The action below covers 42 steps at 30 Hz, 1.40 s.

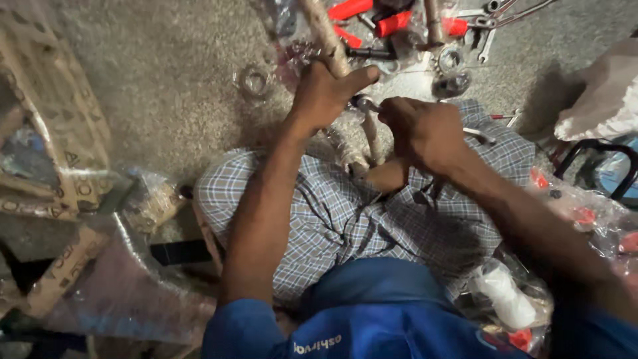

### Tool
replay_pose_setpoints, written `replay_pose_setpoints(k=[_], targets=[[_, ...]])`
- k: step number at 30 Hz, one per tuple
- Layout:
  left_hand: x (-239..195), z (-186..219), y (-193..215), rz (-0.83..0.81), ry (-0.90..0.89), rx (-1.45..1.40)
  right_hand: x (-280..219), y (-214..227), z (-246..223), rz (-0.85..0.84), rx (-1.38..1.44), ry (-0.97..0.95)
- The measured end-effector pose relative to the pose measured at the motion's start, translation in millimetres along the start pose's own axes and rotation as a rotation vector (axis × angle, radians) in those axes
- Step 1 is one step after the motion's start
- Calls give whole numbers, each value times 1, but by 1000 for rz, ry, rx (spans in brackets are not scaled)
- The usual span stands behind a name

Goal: The person is assembling a bicycle frame, specifically tightening the handlebar stem using a wrench. They are sitting on the floor surrounded by tools and bicycle parts, repeatedly adjusting the wrench to secure the handlebar to the frame.

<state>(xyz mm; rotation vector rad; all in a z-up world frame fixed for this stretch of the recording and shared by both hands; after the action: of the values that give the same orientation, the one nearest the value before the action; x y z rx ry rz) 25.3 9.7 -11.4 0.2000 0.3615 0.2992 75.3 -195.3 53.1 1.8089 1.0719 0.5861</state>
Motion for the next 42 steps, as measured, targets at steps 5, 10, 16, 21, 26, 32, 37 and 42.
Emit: replay_pose_setpoints(k=[5, 10, 16, 21, 26, 32, 37, 42], targets=[[6, 4, 5, 32, 12, 15, -13, -87, -35, 461, 305, -530], [-22, 5, 16, 56, -43, -97, -21, -85, -34, 365, 656, -352], [-35, 3, 4, 66, -62, 7, -10, 20, -32, -25, -147, 96], [-38, 16, 1, 113, -128, -58, 9, 32, -27, -293, -156, 51], [-29, 3, -14, 80, -120, -51, -22, -4, -15, -42, -163, -175], [-23, 2, -10, 46, -27, -38, -35, -91, -31, 642, 328, -334], [-35, 6, -7, 73, -116, -3, -54, -41, -28, 227, 386, -211], [-42, 17, -12, 19, -86, 10, -25, 42, -41, -160, -354, -26]])
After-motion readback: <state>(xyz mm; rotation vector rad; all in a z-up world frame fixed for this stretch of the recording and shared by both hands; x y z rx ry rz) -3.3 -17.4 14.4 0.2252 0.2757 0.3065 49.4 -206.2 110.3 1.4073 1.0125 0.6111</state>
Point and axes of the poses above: each hand's wrist, its own x-axis towards the middle knuckle, its own y-axis out of the back of the hand, z = x × y, the point moved 3 cm from there along x, towards the middle knuckle, and after that the axes turned 4 degrees about x, right-handed, at the moved point
